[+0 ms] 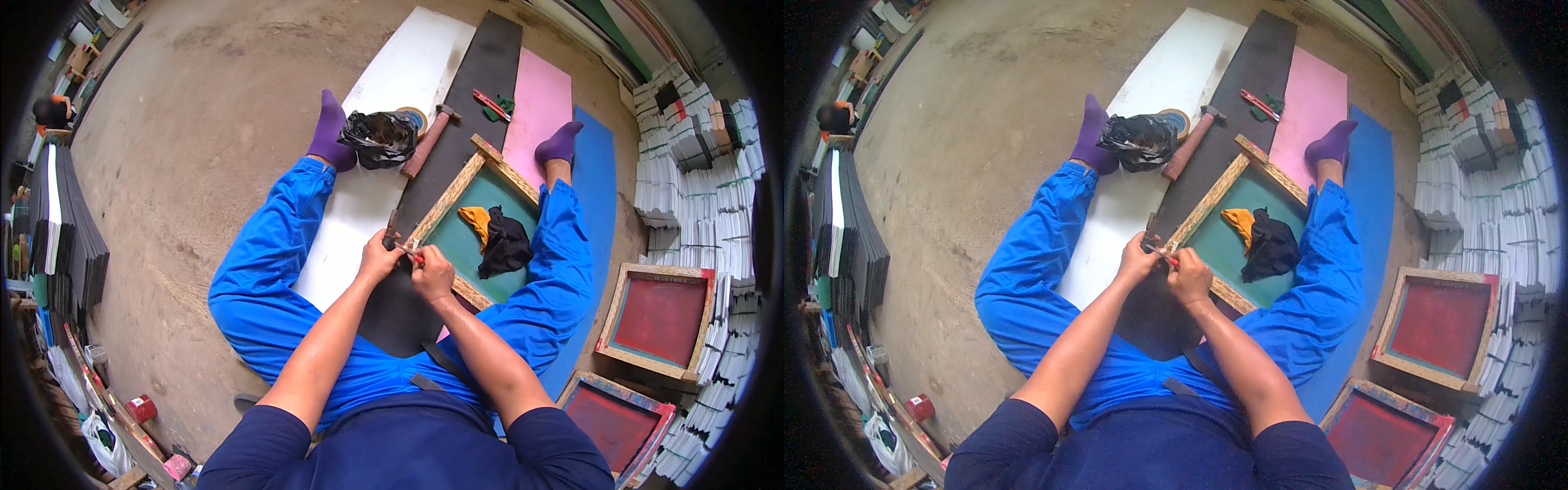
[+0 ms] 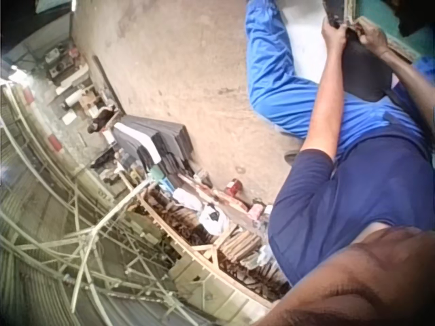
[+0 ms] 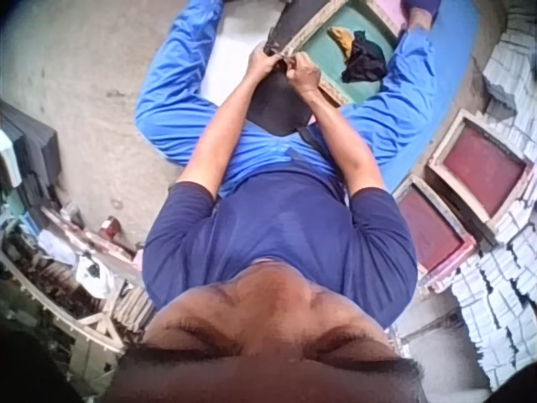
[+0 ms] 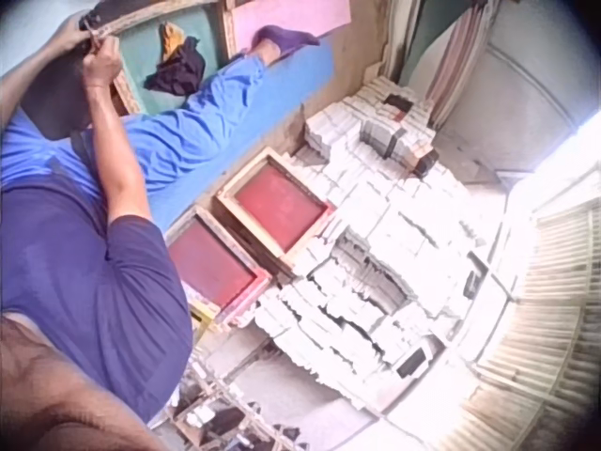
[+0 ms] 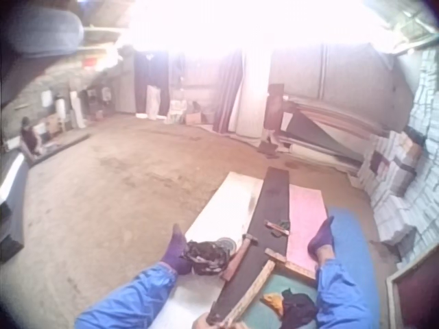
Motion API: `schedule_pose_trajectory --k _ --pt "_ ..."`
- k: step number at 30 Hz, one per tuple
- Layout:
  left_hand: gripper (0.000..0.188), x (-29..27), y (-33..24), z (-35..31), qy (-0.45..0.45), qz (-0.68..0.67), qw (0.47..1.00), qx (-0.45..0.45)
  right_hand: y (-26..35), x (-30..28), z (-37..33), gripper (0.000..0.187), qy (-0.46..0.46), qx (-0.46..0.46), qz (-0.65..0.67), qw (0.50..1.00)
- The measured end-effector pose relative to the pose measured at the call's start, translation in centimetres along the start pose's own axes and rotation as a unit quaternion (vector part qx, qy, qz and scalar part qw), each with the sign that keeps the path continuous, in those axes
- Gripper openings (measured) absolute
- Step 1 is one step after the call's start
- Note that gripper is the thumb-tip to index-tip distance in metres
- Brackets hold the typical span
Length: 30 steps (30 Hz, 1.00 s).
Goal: The person sits on the floor and uses a small metal tool to scrape and clean the edges of a wooden screen printing frame. The person holds the frame steady with one hand while scraping along the inner edge with the other.
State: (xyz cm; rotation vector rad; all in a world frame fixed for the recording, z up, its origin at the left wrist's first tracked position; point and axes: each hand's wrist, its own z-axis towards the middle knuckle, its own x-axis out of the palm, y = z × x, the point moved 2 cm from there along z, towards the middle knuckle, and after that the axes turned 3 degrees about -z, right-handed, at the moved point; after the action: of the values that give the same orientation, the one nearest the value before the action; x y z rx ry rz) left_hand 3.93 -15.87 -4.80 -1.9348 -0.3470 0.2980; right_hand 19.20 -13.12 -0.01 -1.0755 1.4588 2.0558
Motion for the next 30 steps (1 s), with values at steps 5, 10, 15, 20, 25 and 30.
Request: schedule_pose_trajectory --k 5,10,15,20,25,30 --pt "0.031 0.2 -0.4 -0.1 -0.006 0.011 1.0 0.002 -1.1 -1.4 -0.3 0.01 -0.017 -0.015 0.016 1.0" --pt "0.033 0.3 0.4 0.3 0.006 -0.002 1.0 -0.016 -3.1 -1.9 2.1 0.019 -0.029 0.098 0.107 0.989" --pt "0.034 -0.3 0.5 0.0 0.002 0.002 1.0 -0.021 -1.7 -2.8 3.7 0.038 0.029 0.056 0.093 0.994" --pt "0.035 0.2 0.2 0.0 0.009 -0.006 1.0 -0.019 -2.4 -1.8 4.1 0.037 0.067 0.039 -0.033 0.996" --pt "0.035 0.3 0.4 0.0 0.014 -0.015 0.999 -0.029 -2.8 0.1 3.7 0.023 0.057 0.014 -0.05 0.997" --pt "0.033 0.2 0.9 0.4 0.004 0.01 1.0 -0.003 -2.1 0.7 3.6 0.013 0.073 0.028 -0.061 0.995"
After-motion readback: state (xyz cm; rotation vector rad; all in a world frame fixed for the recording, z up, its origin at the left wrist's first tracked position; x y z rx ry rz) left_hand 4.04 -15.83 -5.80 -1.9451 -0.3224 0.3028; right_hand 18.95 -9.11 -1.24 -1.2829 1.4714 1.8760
